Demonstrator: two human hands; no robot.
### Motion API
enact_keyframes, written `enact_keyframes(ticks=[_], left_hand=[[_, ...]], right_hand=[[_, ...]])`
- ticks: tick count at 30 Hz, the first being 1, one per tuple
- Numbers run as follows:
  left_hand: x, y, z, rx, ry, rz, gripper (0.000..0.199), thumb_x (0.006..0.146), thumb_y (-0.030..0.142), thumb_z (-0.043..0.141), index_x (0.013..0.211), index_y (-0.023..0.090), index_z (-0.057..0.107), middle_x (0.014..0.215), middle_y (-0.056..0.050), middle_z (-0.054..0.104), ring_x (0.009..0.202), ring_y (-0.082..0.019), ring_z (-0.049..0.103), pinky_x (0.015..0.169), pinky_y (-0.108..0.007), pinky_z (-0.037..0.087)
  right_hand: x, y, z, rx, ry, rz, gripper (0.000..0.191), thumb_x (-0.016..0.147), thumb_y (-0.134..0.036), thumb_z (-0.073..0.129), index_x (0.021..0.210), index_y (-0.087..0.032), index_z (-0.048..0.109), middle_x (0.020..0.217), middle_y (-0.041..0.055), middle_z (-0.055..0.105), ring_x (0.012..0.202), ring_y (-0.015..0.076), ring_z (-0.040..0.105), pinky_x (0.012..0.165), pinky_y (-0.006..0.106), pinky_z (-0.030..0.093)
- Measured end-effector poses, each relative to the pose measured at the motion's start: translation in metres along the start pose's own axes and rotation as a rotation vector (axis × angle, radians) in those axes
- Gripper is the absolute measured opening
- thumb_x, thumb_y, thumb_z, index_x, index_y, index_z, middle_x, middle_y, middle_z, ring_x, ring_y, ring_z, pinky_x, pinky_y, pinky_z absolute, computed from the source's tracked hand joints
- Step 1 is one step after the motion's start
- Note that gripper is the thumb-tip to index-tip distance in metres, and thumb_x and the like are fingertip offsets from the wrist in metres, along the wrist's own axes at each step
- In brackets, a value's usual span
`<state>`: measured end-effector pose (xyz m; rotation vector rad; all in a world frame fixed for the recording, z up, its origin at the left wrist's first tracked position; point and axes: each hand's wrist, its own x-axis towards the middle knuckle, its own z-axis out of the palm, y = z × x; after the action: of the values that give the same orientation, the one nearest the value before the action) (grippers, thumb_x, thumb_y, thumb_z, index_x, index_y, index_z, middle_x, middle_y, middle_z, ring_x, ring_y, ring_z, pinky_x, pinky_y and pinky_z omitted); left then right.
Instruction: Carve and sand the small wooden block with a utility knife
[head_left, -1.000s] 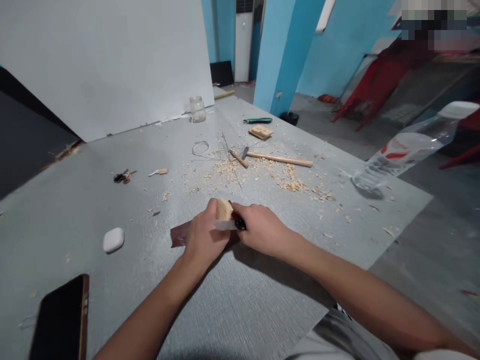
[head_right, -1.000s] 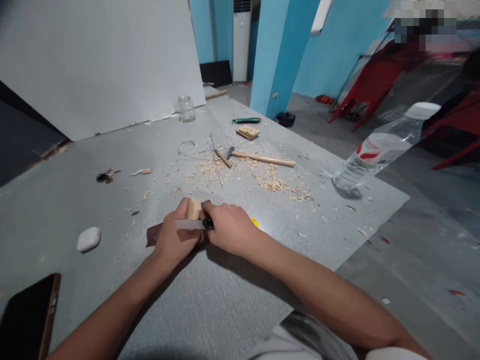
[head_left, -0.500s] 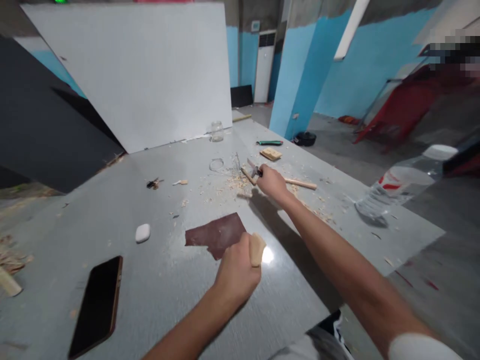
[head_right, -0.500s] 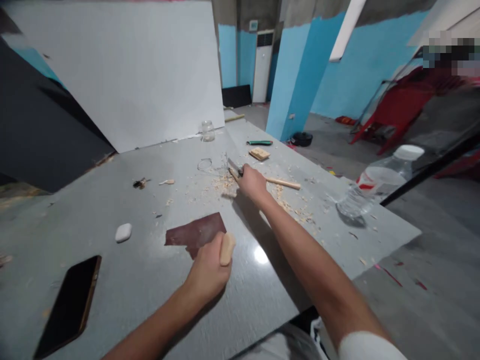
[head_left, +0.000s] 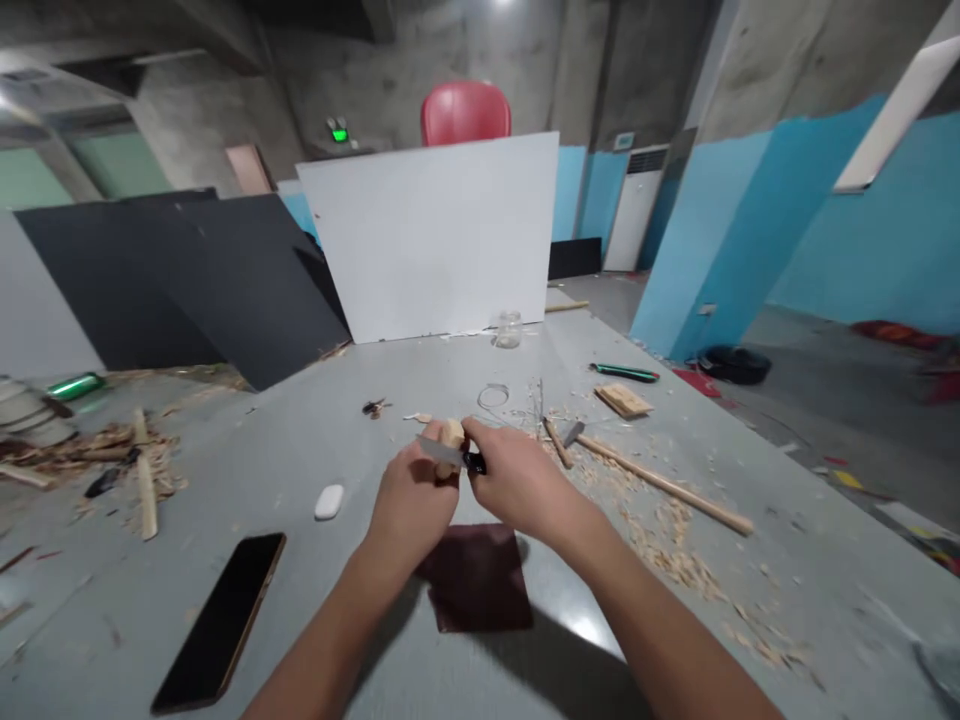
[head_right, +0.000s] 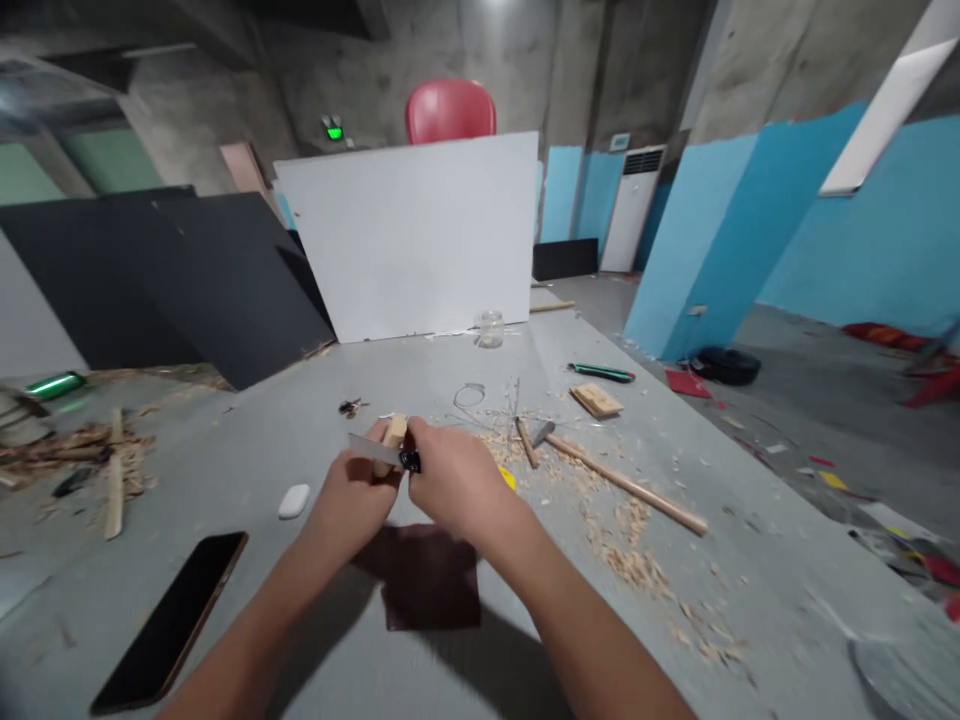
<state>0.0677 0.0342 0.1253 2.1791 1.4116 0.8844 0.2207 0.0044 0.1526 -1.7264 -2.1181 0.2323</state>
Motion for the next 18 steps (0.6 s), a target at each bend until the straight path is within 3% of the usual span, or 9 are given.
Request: enact_keyframes(ticks=[4, 10, 14, 18], left_hand=[[0.008, 0.018, -0.001, 0.079, 0.078, -0.026, 0.01, 0.09, 0.018, 0.05, 0.085, 0.026, 0.047, 0.069, 0.002, 0.057, 0.064, -0.019, 0.048, 0.062, -0.029, 0.03], [0.018, 0.041, -0.008, 0.235, 0.201, -0.04, 0.021, 0.094, 0.029, 0.051, 0.079, 0.025, 0.038, 0.064, 0.003, 0.048, 0.058, -0.017, 0.038, 0.06, -0.03, 0.023], [0.008, 0.055, -0.02, 0.242, 0.257, -0.065, 0.017, 0.094, 0.024, 0.049, 0.081, 0.025, 0.038, 0.065, 0.003, 0.051, 0.058, -0.017, 0.039, 0.059, -0.03, 0.023], [-0.011, 0.067, -0.037, 0.364, 0.288, -0.085, 0.018, 0.095, 0.027, 0.05, 0.08, 0.025, 0.039, 0.063, 0.003, 0.053, 0.055, -0.017, 0.041, 0.057, -0.03, 0.023]], right_hand=[[0.003, 0.007, -0.01, 0.025, 0.026, -0.018, 0.024, 0.075, -0.007, 0.054, 0.093, -0.022, 0.06, 0.085, 0.0057, 0.075, 0.071, 0.0207, 0.064, 0.055, 0.03, 0.023], [0.007, 0.004, -0.03, 0.072, 0.084, -0.019, 0.022, 0.075, -0.007, 0.053, 0.088, -0.022, 0.062, 0.082, 0.0048, 0.074, 0.067, 0.019, 0.061, 0.055, 0.032, 0.022], [0.005, -0.011, -0.038, 0.195, 0.094, -0.005, 0.015, 0.079, -0.012, 0.056, 0.084, -0.021, 0.066, 0.078, 0.0044, 0.073, 0.064, 0.0167, 0.056, 0.056, 0.03, 0.024], [-0.004, -0.024, -0.038, 0.35, 0.093, 0.001, 0.017, 0.071, -0.009, 0.06, 0.079, -0.021, 0.07, 0.07, 0.0008, 0.07, 0.058, 0.0134, 0.049, 0.055, 0.029, 0.025]])
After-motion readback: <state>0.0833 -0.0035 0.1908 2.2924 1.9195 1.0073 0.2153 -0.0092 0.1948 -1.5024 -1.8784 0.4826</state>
